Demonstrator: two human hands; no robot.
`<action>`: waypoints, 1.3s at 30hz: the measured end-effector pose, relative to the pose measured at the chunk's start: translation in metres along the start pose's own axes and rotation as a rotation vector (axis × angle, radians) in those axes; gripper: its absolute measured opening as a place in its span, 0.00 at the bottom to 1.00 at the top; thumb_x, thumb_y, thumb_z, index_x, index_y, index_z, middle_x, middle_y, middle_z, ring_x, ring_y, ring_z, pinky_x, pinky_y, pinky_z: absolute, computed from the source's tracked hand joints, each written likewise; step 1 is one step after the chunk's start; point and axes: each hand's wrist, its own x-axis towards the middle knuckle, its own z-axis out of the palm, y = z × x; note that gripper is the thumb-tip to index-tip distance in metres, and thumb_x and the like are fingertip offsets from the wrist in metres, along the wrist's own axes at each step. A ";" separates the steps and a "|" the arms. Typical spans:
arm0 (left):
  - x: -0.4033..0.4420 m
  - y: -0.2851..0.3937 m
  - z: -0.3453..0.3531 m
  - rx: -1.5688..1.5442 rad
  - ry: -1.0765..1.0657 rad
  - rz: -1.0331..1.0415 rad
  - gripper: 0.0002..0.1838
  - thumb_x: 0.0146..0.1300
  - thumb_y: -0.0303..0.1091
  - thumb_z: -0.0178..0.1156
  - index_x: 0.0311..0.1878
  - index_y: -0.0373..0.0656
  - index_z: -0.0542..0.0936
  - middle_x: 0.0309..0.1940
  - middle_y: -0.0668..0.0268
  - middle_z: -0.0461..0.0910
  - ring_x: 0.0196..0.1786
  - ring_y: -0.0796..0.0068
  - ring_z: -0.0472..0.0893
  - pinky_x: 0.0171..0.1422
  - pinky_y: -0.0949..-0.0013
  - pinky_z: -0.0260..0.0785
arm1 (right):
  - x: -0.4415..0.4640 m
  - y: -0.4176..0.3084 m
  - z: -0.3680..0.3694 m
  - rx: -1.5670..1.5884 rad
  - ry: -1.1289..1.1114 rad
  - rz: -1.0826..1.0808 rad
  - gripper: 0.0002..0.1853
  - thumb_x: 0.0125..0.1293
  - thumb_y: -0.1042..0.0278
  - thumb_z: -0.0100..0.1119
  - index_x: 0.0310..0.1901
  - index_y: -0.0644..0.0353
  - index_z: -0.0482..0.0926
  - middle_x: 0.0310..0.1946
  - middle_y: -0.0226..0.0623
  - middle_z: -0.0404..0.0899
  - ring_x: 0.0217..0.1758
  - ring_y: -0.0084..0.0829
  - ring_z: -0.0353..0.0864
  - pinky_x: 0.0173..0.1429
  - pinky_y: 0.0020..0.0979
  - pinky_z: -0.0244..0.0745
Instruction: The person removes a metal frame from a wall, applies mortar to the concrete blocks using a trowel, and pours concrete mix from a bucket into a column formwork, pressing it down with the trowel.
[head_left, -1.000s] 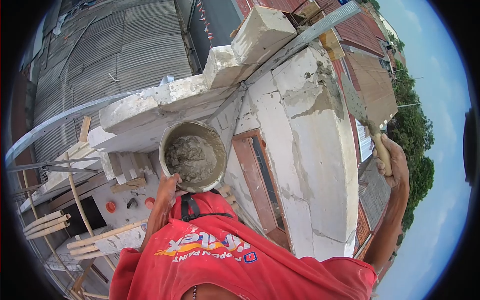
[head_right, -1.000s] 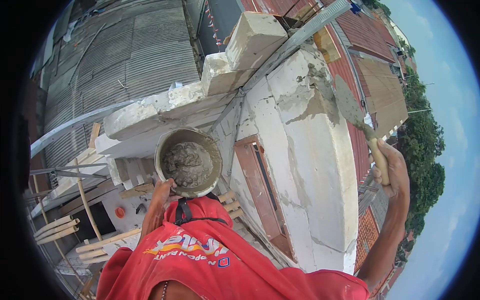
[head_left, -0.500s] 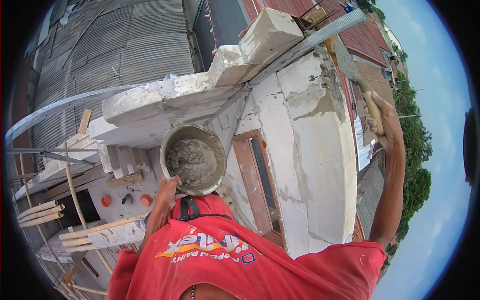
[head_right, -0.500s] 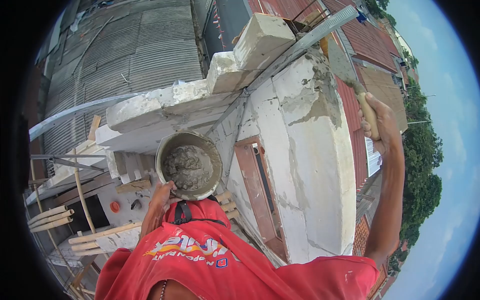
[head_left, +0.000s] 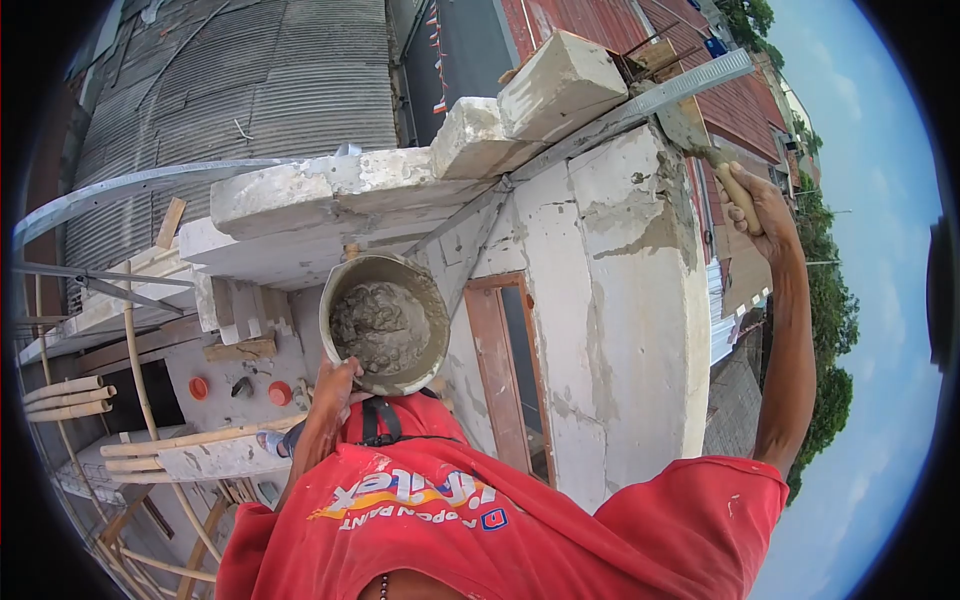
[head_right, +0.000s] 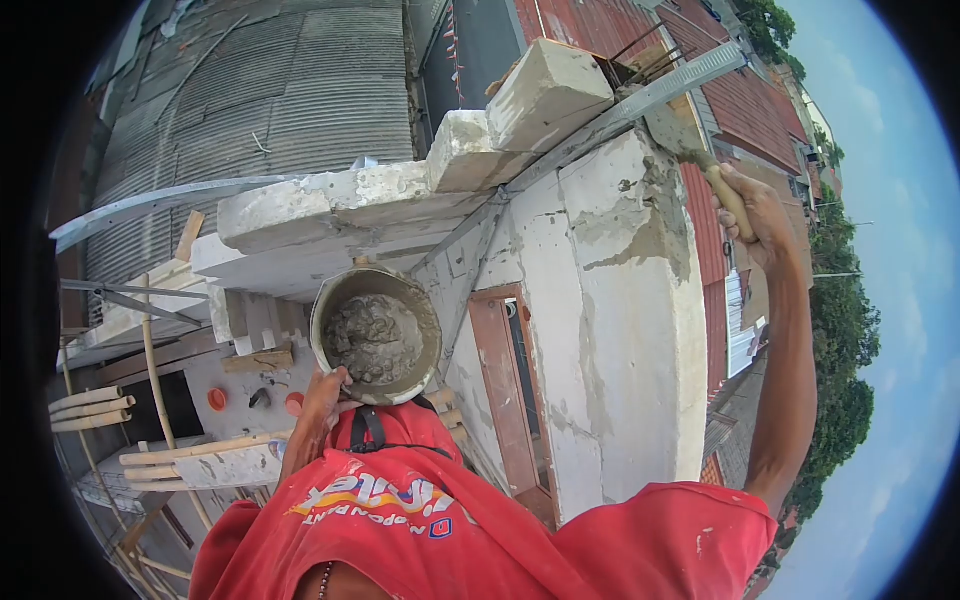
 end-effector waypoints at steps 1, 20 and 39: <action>0.002 -0.002 -0.002 0.007 -0.001 0.000 0.27 0.69 0.31 0.53 0.69 0.55 0.60 0.41 0.64 0.73 0.41 0.62 0.82 0.46 0.47 0.84 | -0.004 0.009 -0.001 0.038 0.010 0.000 0.16 0.77 0.56 0.56 0.49 0.62 0.79 0.24 0.27 0.77 0.17 0.13 0.71 0.16 0.16 0.65; -0.011 -0.005 -0.012 -0.008 0.050 0.005 0.18 0.68 0.32 0.52 0.60 0.48 0.66 0.45 0.61 0.76 0.43 0.59 0.84 0.47 0.49 0.84 | -0.009 0.071 -0.026 -0.755 0.444 -0.585 0.30 0.68 0.47 0.66 0.65 0.57 0.79 0.54 0.47 0.84 0.57 0.36 0.82 0.63 0.35 0.72; -0.016 -0.014 -0.043 -0.116 0.083 -0.122 0.07 0.68 0.32 0.54 0.43 0.39 0.71 0.43 0.54 0.78 0.46 0.52 0.85 0.51 0.45 0.84 | 0.032 0.113 -0.068 -0.636 0.535 -0.528 0.29 0.72 0.43 0.60 0.67 0.51 0.78 0.34 0.25 0.78 0.30 0.18 0.71 0.34 0.25 0.68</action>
